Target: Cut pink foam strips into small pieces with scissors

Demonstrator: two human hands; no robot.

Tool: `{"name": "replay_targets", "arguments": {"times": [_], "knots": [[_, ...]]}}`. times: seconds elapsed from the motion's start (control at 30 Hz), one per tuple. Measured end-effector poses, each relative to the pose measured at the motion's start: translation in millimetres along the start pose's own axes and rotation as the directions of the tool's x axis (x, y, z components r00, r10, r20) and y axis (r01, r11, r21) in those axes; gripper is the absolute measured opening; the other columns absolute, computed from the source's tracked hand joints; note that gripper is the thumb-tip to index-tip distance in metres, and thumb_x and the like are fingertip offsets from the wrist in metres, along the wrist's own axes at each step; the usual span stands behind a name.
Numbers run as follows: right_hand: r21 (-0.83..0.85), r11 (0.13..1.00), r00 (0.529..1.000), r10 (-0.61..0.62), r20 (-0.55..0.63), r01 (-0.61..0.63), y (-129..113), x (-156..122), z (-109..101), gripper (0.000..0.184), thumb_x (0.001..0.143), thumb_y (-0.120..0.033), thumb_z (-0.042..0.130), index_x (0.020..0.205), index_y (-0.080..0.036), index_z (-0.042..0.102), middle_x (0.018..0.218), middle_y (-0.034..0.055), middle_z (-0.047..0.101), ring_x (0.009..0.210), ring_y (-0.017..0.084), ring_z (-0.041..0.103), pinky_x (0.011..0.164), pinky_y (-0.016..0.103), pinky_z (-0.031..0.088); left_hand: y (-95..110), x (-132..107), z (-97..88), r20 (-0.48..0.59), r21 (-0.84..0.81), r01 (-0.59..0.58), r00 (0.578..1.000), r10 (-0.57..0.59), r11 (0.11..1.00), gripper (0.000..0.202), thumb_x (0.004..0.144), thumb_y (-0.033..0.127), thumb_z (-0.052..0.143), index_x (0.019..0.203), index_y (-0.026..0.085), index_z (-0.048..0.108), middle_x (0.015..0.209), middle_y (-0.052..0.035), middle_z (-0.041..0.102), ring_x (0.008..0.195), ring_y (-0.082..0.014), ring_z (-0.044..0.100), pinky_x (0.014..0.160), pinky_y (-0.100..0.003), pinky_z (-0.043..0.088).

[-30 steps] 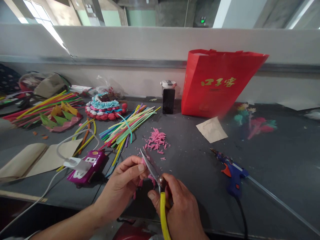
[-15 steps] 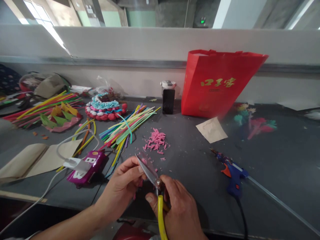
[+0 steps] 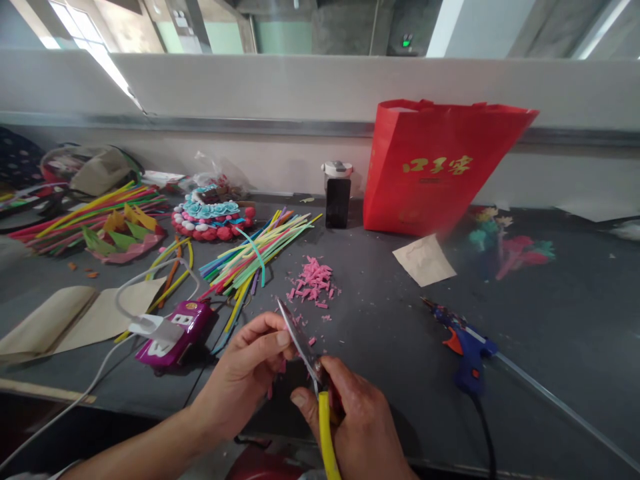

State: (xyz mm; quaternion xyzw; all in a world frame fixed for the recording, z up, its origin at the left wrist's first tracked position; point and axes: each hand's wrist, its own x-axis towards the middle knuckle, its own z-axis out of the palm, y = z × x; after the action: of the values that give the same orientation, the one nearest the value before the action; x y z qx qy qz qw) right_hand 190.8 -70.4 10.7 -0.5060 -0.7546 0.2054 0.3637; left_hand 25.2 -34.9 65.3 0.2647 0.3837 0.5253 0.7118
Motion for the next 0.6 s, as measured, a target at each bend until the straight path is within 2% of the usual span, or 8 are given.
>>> {"name": "replay_targets", "arguments": {"times": [0.1, 0.27, 0.37, 0.5, 0.6], "knots": [[-0.004, 1.000, 1.000, 0.009, 0.024, -0.009, 0.2, 0.4, -1.4, 0.027, 0.090, -0.047, 0.056, 0.097, -0.022, 0.059, 0.056, -0.0062, 0.062, 0.042, 0.010, 0.058, 0.044, 0.017, 0.046, -0.5, 0.0, -0.5, 0.001, -0.006, 0.000, 1.000, 0.000, 1.000, 0.009, 0.073, 0.018, 0.075, 0.073, 0.017, 0.067, 0.059, 0.0032, 0.062, 0.049, -0.0049, 0.051, 0.054, -0.016, 0.043], [-0.089, 0.995, 0.998, -0.058, -0.026, 0.056, 1.3, 3.0, -3.8, 0.035, 0.090, -0.051, 0.054, 0.106, -0.021, 0.056, 0.073, -0.0002, 0.069, 0.060, 0.015, 0.067, 0.053, 0.021, 0.052, -2.5, 1.8, -1.5, 0.010, -0.014, -0.017, 1.000, 0.017, 1.000, 0.009, 0.075, 0.017, 0.074, 0.071, 0.016, 0.066, 0.060, 0.0034, 0.063, 0.048, -0.0039, 0.050, 0.053, -0.015, 0.042], [-0.116, 0.990, 0.996, -0.081, -0.023, 0.078, 1.2, 3.9, -5.7, 0.034, 0.090, -0.050, 0.054, 0.107, -0.021, 0.055, 0.077, 0.0011, 0.070, 0.064, 0.016, 0.069, 0.055, 0.022, 0.053, -2.6, 1.6, -1.1, 0.018, -0.007, -0.025, 1.000, 0.025, 1.000, 0.009, 0.075, 0.017, 0.073, 0.070, 0.016, 0.065, 0.060, 0.0036, 0.063, 0.048, -0.0037, 0.049, 0.054, -0.015, 0.042], [-0.050, 0.998, 0.999, -0.042, -0.001, 0.042, 0.4, 2.9, -4.9, 0.028, 0.091, -0.047, 0.053, 0.101, -0.021, 0.057, 0.068, -0.0013, 0.067, 0.057, 0.014, 0.066, 0.050, 0.020, 0.049, -1.6, 0.3, -0.7, 0.015, 0.013, -0.010, 1.000, 0.010, 1.000, 0.009, 0.076, 0.017, 0.072, 0.071, 0.016, 0.065, 0.060, 0.0035, 0.062, 0.048, -0.0039, 0.049, 0.057, -0.016, 0.044], [-0.016, 1.000, 1.000, 0.001, 0.025, 0.000, -0.6, 2.0, -2.8, 0.027, 0.092, -0.048, 0.052, 0.096, -0.022, 0.058, 0.057, -0.0060, 0.061, 0.044, 0.011, 0.058, 0.045, 0.018, 0.045, -1.3, -0.2, -1.1, 0.017, 0.018, 0.013, 1.000, -0.014, 1.000, 0.009, 0.076, 0.019, 0.073, 0.073, 0.017, 0.064, 0.061, 0.0033, 0.061, 0.050, -0.0046, 0.050, 0.059, -0.017, 0.044]]}}
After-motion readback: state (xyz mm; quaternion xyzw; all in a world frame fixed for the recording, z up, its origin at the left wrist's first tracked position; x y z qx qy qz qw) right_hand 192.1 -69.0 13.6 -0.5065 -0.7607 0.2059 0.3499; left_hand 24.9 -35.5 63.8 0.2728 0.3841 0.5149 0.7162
